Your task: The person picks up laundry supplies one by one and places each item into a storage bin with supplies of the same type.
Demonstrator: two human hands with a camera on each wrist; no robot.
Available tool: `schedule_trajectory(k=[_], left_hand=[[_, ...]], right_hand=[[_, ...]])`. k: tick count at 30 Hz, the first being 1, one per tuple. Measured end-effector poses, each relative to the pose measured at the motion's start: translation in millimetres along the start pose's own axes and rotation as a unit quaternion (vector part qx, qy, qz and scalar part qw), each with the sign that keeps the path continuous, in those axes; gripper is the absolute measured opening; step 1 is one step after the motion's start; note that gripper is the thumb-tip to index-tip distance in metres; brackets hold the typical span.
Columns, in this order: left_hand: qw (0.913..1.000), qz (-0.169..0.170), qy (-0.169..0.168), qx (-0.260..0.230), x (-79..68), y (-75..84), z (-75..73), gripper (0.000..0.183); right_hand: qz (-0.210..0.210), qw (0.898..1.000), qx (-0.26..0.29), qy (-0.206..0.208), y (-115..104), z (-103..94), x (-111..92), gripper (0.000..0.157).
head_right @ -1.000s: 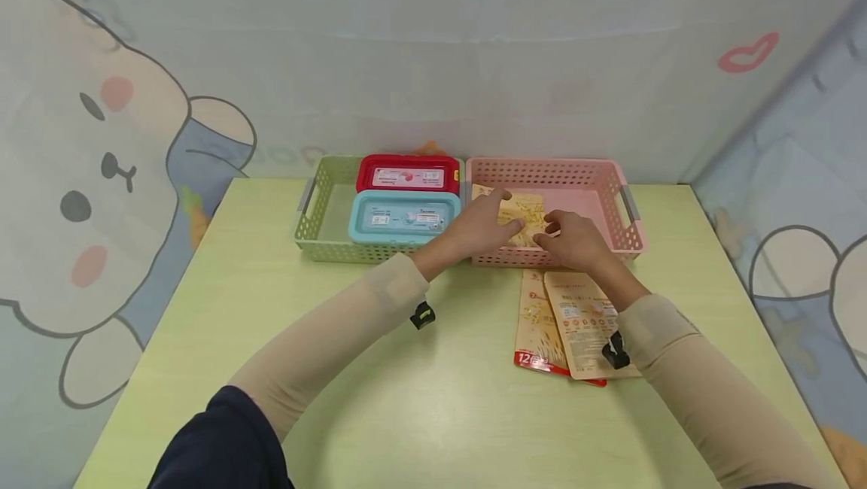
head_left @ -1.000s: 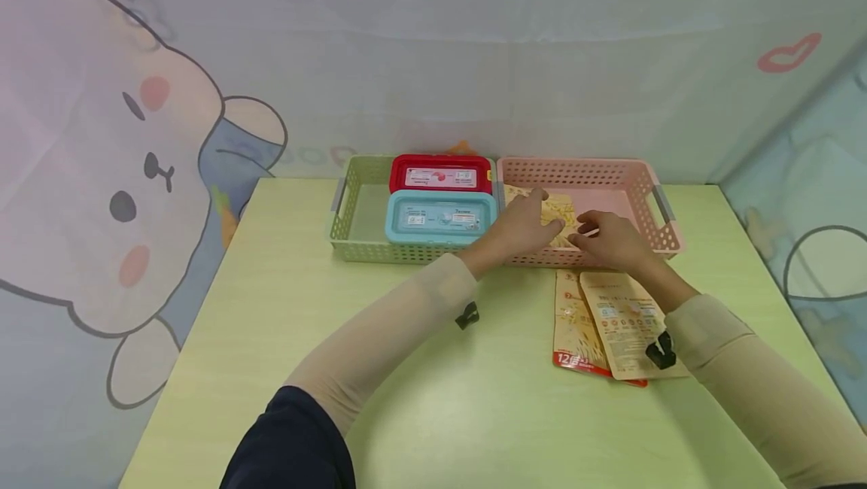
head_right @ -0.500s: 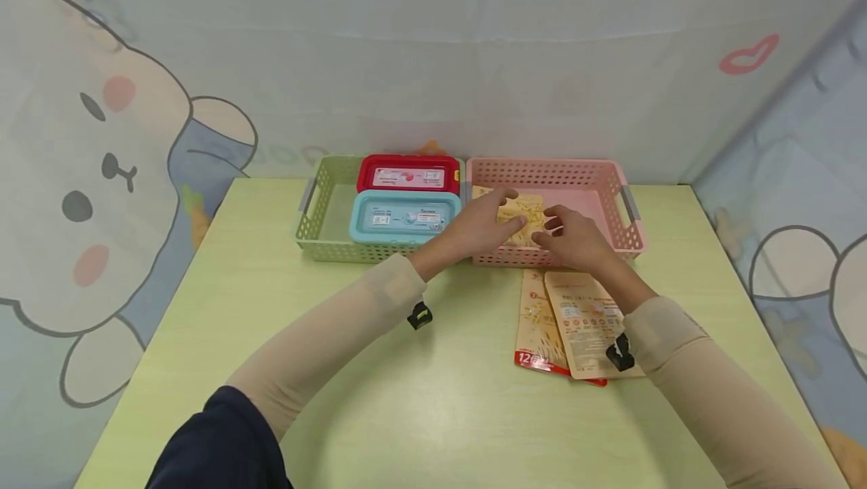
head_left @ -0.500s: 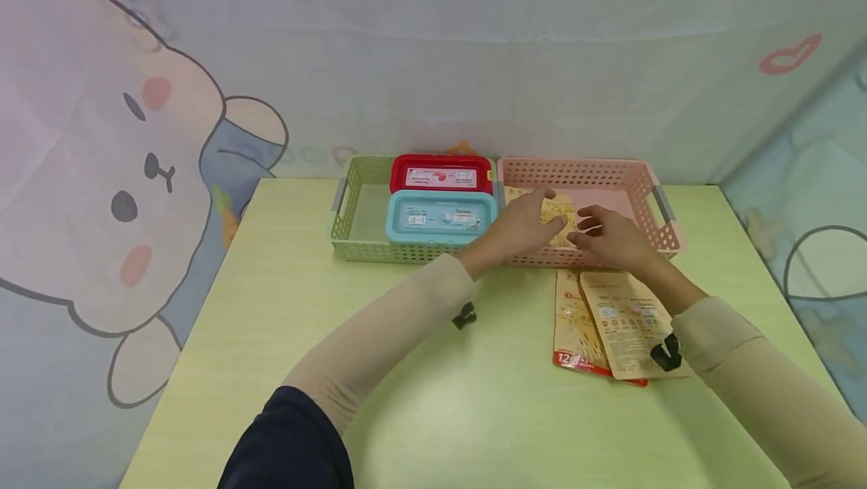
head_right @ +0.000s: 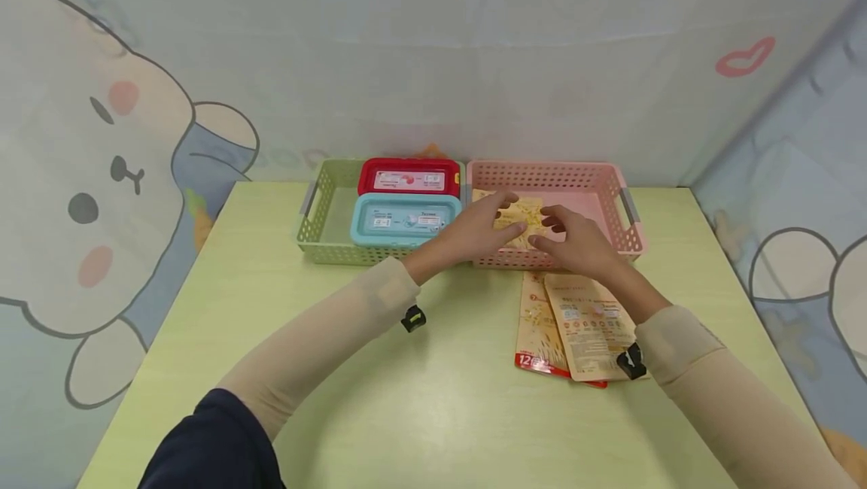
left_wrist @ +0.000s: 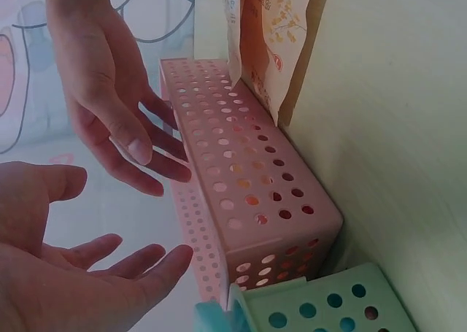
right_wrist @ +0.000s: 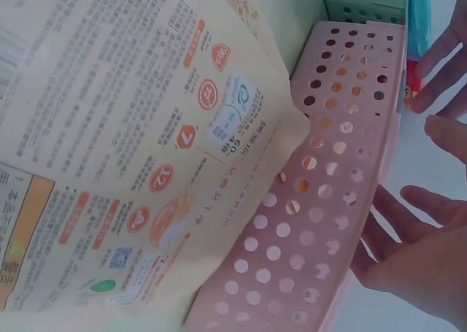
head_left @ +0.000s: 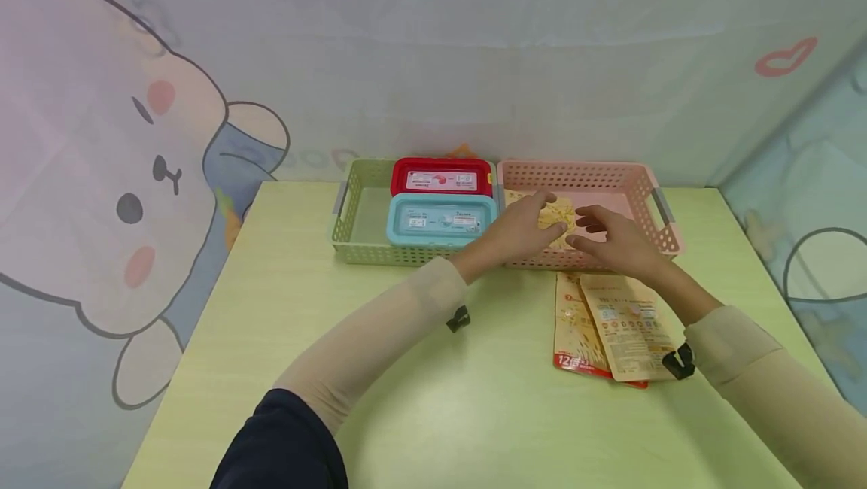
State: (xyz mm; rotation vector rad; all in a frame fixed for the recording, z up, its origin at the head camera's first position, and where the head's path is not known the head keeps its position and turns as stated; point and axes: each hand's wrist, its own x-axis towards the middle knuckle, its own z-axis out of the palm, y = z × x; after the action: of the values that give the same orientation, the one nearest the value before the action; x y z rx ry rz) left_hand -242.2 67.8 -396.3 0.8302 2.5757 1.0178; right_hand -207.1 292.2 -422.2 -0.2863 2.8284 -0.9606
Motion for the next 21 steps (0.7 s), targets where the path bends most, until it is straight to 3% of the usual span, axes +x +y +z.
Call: schedule_trajectory(k=[21], left_hand=[[0.9991,0.032,-0.027,-0.011,-17.1,-0.2,-16.9,0.06]], right_hand=[[-0.067,0.996,-0.035,0.038,-11.5,-6.2,-18.2,0.067]])
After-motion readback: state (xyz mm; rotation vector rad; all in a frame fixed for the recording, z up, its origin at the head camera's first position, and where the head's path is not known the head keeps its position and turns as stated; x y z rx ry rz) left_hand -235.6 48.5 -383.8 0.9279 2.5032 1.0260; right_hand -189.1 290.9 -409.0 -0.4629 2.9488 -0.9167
